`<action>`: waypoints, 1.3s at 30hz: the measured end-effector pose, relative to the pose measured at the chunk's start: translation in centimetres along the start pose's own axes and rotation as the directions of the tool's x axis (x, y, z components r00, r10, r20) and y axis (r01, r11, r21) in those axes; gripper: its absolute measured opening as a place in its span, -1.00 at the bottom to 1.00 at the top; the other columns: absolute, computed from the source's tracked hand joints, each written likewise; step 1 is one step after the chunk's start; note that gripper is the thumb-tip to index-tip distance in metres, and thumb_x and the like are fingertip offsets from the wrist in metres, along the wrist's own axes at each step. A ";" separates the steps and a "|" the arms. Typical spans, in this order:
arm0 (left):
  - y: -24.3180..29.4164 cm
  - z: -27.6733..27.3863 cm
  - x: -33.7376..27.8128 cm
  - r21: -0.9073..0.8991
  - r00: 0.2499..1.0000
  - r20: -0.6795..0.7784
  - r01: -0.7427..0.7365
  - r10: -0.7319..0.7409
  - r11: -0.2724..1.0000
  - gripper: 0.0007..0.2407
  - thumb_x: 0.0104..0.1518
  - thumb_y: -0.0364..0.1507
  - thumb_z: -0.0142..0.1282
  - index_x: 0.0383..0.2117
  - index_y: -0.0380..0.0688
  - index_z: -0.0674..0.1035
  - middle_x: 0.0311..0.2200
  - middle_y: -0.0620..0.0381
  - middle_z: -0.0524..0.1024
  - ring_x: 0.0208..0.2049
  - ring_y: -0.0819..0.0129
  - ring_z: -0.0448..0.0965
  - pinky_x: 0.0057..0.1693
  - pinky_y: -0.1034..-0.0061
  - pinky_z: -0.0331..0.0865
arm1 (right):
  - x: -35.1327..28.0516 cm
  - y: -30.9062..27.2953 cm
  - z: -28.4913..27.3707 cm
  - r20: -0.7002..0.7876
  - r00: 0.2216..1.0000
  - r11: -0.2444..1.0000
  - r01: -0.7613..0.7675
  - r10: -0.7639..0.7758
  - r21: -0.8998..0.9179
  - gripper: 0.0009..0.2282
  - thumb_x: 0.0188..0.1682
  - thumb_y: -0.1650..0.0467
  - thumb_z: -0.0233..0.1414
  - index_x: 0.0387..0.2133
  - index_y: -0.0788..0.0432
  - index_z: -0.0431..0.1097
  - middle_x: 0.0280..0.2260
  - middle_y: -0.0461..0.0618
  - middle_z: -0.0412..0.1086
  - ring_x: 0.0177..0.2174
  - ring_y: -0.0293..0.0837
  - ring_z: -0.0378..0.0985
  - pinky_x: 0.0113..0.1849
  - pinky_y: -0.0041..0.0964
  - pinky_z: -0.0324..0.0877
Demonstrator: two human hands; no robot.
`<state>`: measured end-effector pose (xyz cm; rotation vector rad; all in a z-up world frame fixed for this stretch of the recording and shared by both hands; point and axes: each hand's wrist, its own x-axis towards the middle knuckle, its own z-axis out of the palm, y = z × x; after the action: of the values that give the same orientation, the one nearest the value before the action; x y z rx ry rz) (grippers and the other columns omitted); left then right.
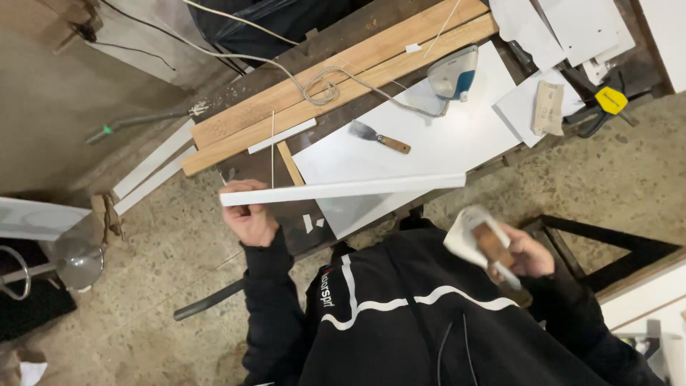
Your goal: Sanding and scraping the edge of a laminate panel to remove excess material and finish the edge.
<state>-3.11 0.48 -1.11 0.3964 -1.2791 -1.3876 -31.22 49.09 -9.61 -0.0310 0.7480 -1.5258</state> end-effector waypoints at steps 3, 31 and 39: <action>0.5 1.0 -0.1 -0.086 0.990 -0.066 0.118 -0.124 0.989 -0.68 0.10 -0.39 0.42 -0.25 -0.22 0.44 -0.33 0.02 0.50 -0.32 0.33 0.51 -0.16 0.53 0.39 | 0.7 4.0 13.1 -0.012 0.996 0.856 -0.083 0.090 -0.510 -0.38 -0.18 0.29 -0.11 0.20 0.34 0.28 -0.07 0.26 0.54 -0.22 0.10 0.62 -0.21 -0.06 0.49; 5.9 -0.5 2.0 0.283 0.923 0.281 0.182 -0.263 0.942 -0.53 -0.02 -0.48 0.49 0.00 -0.22 0.48 -0.12 0.05 0.62 -0.04 0.34 0.58 0.18 0.43 0.42 | 4.1 8.6 22.9 -0.094 0.931 0.608 0.151 -0.351 -0.779 -0.66 -0.03 0.49 0.12 -0.01 0.24 0.21 -0.09 0.12 0.46 -0.11 -0.14 0.55 -0.09 -0.24 0.47; 5.9 -1.2 2.5 0.311 0.909 0.315 0.171 -0.272 0.935 -0.47 -0.01 -0.47 0.50 0.08 -0.23 0.44 -0.08 0.01 0.62 0.01 0.30 0.58 0.23 0.40 0.39 | 7.0 7.7 26.6 0.001 0.773 0.632 0.520 -0.635 -0.575 -0.74 0.07 0.52 0.13 -0.10 0.23 0.17 -0.15 0.05 0.36 -0.11 -0.13 0.50 -0.04 -0.21 0.44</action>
<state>0.02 -0.78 4.50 0.5132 -1.7836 -1.5225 -13.27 32.11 4.63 -0.6202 1.4345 -1.8887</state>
